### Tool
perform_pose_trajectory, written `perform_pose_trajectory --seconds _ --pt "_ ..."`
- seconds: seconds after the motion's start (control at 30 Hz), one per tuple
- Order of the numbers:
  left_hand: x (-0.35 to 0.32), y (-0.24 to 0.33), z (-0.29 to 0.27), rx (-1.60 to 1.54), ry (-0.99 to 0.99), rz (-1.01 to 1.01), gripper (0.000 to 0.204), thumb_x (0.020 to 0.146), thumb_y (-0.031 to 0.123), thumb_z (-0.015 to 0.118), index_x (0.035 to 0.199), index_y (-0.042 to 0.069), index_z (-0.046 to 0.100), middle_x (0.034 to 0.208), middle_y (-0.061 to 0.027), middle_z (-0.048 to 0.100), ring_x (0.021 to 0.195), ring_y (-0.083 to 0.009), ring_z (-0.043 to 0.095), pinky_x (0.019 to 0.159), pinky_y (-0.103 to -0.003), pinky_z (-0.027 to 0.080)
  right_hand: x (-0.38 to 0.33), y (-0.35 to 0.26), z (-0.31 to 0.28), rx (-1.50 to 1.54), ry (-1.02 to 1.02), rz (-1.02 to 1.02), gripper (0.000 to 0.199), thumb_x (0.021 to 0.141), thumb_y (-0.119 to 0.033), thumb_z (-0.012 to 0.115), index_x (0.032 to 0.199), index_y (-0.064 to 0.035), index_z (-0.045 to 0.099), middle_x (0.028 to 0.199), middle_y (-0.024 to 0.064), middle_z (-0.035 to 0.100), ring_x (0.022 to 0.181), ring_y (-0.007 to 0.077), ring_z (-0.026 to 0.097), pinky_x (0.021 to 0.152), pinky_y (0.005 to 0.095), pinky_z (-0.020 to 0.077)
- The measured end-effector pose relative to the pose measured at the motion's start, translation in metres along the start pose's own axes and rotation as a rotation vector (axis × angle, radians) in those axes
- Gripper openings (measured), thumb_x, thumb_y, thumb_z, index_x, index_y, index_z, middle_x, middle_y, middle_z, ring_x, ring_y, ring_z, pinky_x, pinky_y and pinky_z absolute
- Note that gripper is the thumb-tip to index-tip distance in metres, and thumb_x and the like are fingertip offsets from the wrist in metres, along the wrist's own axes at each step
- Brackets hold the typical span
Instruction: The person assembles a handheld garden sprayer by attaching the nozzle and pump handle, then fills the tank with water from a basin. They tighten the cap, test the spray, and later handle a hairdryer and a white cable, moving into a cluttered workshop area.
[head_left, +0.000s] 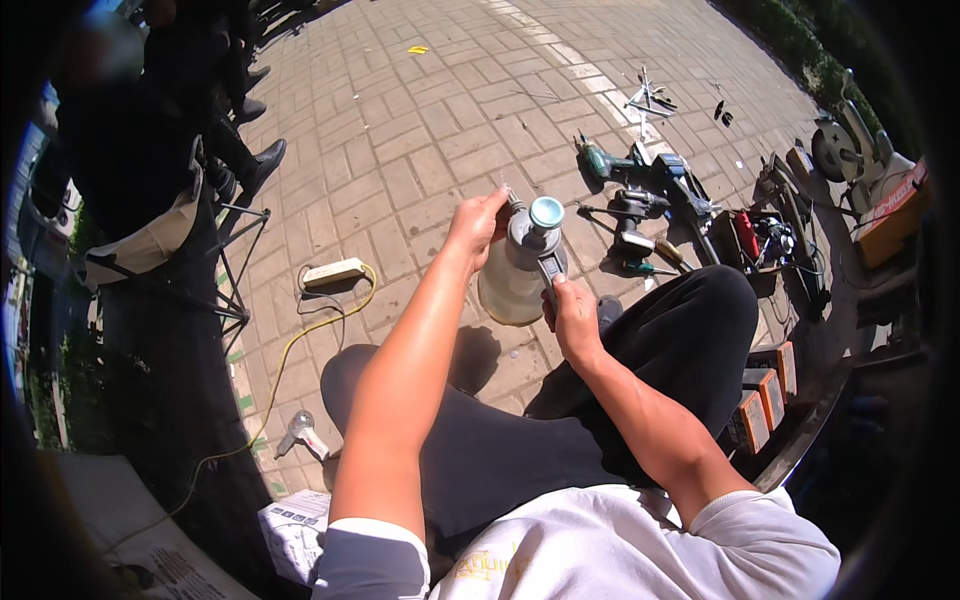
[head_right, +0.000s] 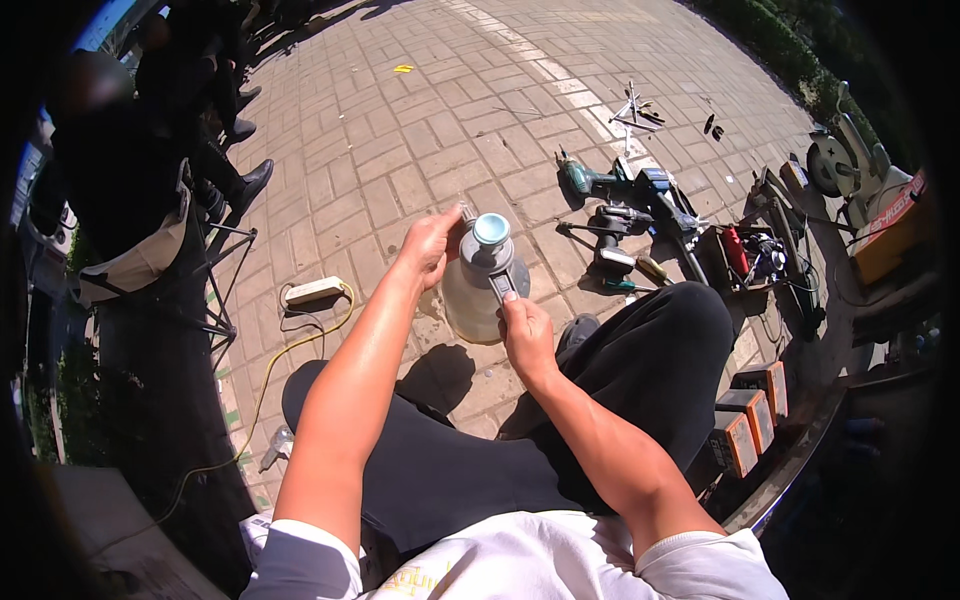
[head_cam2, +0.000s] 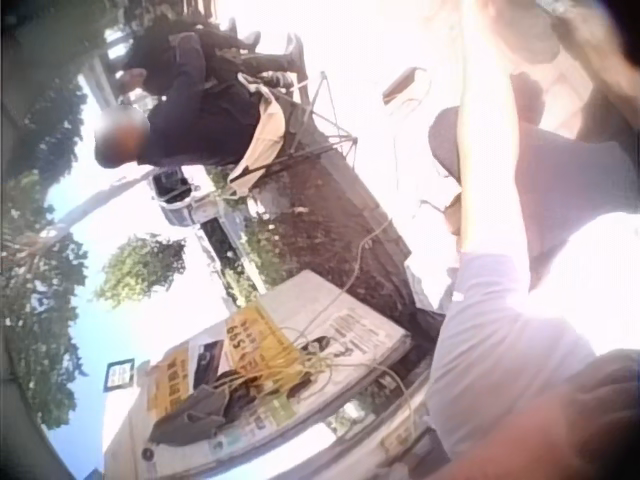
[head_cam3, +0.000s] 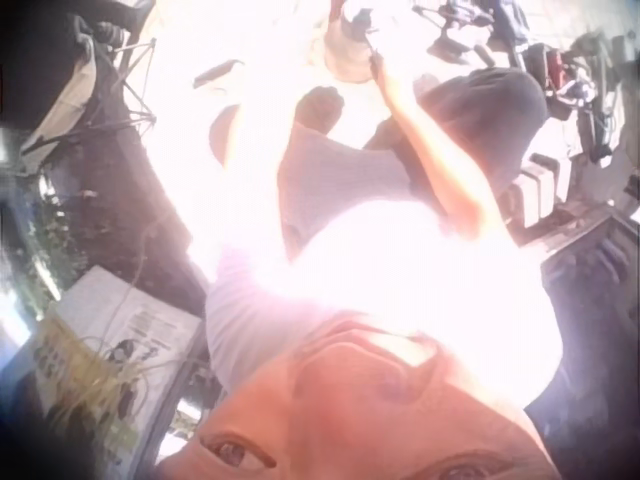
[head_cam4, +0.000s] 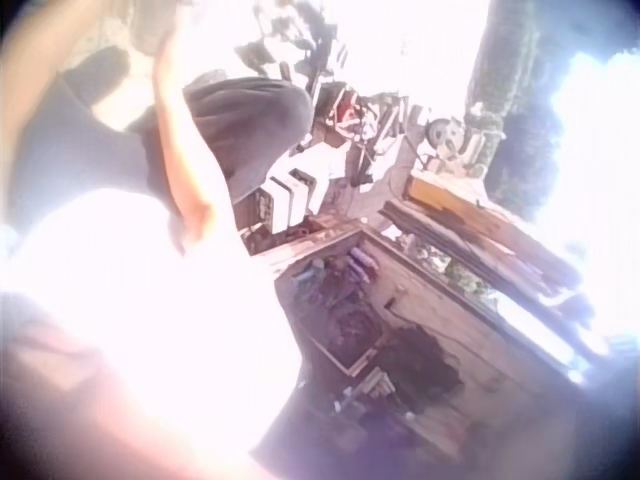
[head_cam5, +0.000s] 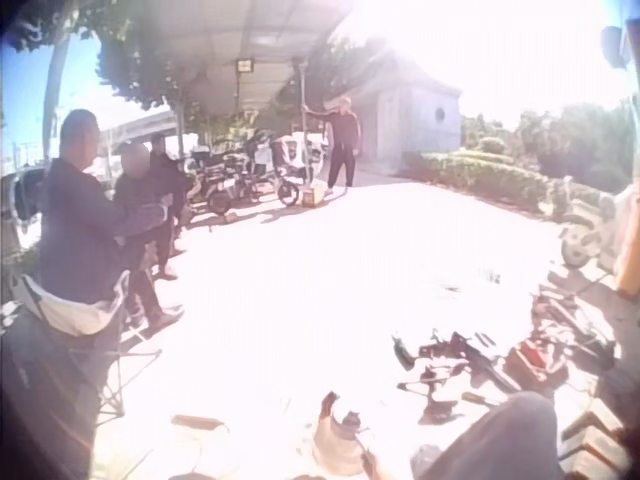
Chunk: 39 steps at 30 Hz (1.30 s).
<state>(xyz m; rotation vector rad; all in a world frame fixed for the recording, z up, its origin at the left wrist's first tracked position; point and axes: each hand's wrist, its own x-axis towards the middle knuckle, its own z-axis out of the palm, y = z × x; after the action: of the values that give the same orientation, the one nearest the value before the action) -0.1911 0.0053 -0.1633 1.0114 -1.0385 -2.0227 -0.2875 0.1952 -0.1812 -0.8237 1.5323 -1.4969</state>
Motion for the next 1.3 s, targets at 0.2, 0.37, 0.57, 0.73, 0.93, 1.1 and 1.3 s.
perform_pose_trajectory --seconds 0.2,0.37,0.57,0.73,0.93,1.1,1.3 --pt "0.029 -0.028 0.009 -0.193 0.129 -0.176 0.023 0.089 0.024 0.068 0.085 0.003 0.061 0.077 -0.0098 0.063 0.068 -0.0221 0.063 0.064 -0.039 0.055 -0.011 0.022 0.008 0.049 0.034 0.034 0.053 0.099 -0.050 0.043 0.077 -0.0030 0.054 0.057 0.0002 0.045 0.045 0.0090 0.041 0.042 0.0244 0.0298" --pt "0.041 -0.032 0.015 -0.303 0.154 -0.292 0.023 0.087 0.020 0.068 0.088 -0.001 0.059 0.074 -0.0089 0.060 0.064 -0.0228 0.060 0.062 -0.040 0.052 -0.007 0.034 0.001 0.019 0.054 0.069 0.050 0.097 -0.050 0.048 0.076 -0.0051 0.053 0.058 -0.0017 0.044 0.049 0.0072 0.040 0.045 0.0234 0.0300" --pt "0.048 -0.033 -0.005 -0.267 0.049 -0.289 0.035 0.099 0.027 0.044 0.098 -0.003 0.060 0.082 -0.0130 0.063 0.078 -0.0261 0.063 0.075 -0.038 0.054 -0.004 0.028 0.011 0.087 0.036 0.119 0.049 0.097 -0.046 0.050 0.072 -0.0038 0.052 0.060 -0.0029 0.045 0.053 0.0069 0.039 0.048 0.0253 0.0311" --pt "0.049 -0.035 0.006 -0.333 0.116 -0.269 0.020 0.091 0.020 0.061 0.087 0.000 0.059 0.076 -0.0101 0.061 0.066 -0.0223 0.060 0.063 -0.037 0.053 -0.005 0.032 0.009 0.061 0.066 0.033 0.048 0.099 -0.045 0.047 0.073 -0.0049 0.049 0.061 -0.0033 0.043 0.054 0.0068 0.038 0.048 0.0250 0.0299" --pt "0.046 -0.016 0.026 -0.258 0.206 -0.217 0.020 0.088 0.021 0.066 0.084 0.004 0.058 0.071 -0.0071 0.058 0.060 -0.0219 0.056 0.059 -0.038 0.052 -0.005 0.025 0.007 0.125 0.065 0.063 0.046 0.099 -0.043 0.047 0.073 -0.0044 0.050 0.061 -0.0027 0.044 0.054 0.0071 0.039 0.049 0.0255 0.0317" --pt "0.042 -0.024 0.031 -0.271 0.164 -0.184 0.016 0.089 0.018 0.058 0.078 0.006 0.060 0.070 -0.0036 0.059 0.058 -0.0172 0.056 0.054 -0.033 0.046 -0.011 0.027 0.005 0.035 0.115 0.032 0.043 0.099 -0.037 0.048 0.074 -0.0026 0.051 0.061 -0.0009 0.047 0.055 0.0086 0.043 0.051 0.0270 0.0360" --pt "0.041 -0.024 0.049 -0.263 0.123 -0.152 0.015 0.088 0.015 0.060 0.080 0.002 0.060 0.071 -0.0069 0.059 0.062 -0.0194 0.057 0.059 -0.036 0.049 -0.013 0.020 -0.003 0.017 0.150 0.005 0.042 0.098 -0.035 0.048 0.074 -0.0020 0.051 0.063 0.0011 0.049 0.057 0.0096 0.044 0.053 0.0284 0.0375"
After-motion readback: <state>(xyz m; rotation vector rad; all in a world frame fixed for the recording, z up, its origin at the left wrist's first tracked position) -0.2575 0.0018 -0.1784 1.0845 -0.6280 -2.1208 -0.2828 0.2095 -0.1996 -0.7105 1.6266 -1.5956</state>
